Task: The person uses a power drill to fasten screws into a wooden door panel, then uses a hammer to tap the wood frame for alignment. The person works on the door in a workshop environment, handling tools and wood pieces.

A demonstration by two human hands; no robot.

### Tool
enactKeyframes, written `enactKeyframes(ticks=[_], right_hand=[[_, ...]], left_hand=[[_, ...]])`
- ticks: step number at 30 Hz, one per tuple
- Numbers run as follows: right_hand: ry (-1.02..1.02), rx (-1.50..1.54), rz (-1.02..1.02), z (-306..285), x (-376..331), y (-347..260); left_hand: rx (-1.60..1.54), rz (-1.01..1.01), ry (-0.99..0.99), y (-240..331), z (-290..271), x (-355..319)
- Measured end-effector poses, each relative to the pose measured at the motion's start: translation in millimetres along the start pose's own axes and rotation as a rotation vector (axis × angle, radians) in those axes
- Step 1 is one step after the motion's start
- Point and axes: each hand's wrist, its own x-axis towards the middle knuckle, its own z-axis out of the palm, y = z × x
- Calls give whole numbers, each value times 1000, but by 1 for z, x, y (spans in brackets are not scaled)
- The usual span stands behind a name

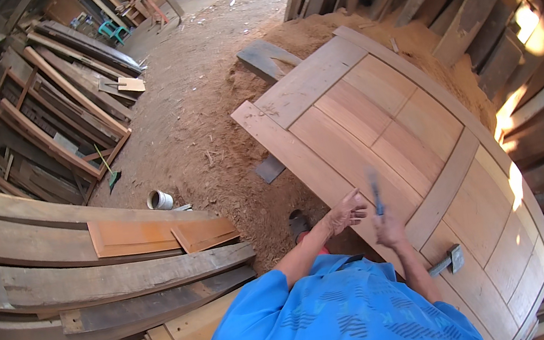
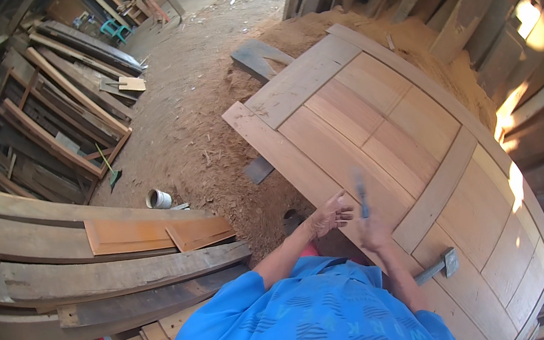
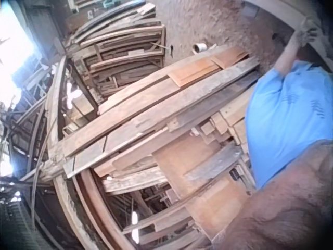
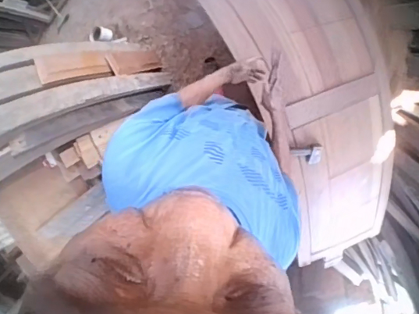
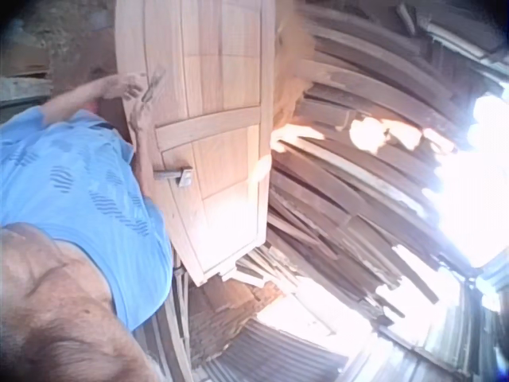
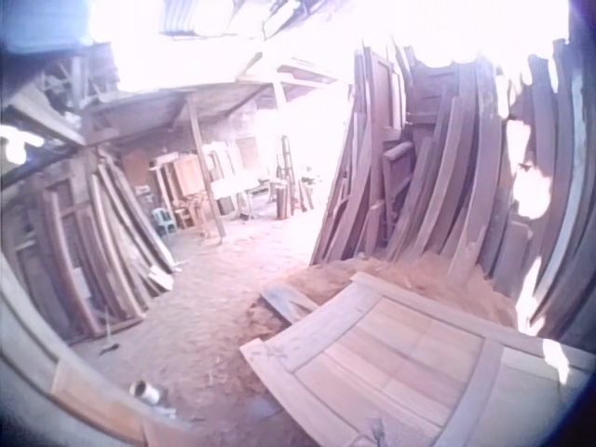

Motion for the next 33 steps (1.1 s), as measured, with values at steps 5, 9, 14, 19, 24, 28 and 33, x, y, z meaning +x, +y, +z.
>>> enactKeyframes(ticks=[5, 9, 14, 19, 24, 28, 33], right_hand=[[-253, -117, -607, 71, -3, -118], [-111, -125, -403, 117, 78, -145], [97, -403, -344, 142, 194, -209], [187, -460, -307, 176, 298, -287], [266, -650, -256, 214, 365, -329], [237, -590, -111, 254, 404, -344], [393, -738, -150, 338, 402, -394]], left_hand=[[-566, 292, 149, -5, -105, -40], [-581, 258, 474, 24, -199, -105], [-702, 226, 809, 15, -329, -180], [-743, 342, 1009, 49, -395, -249], [-597, 352, 1087, 96, -425, -279], [-521, 392, 1098, 103, -439, -282], [-549, 386, 1197, 134, -480, -280]])
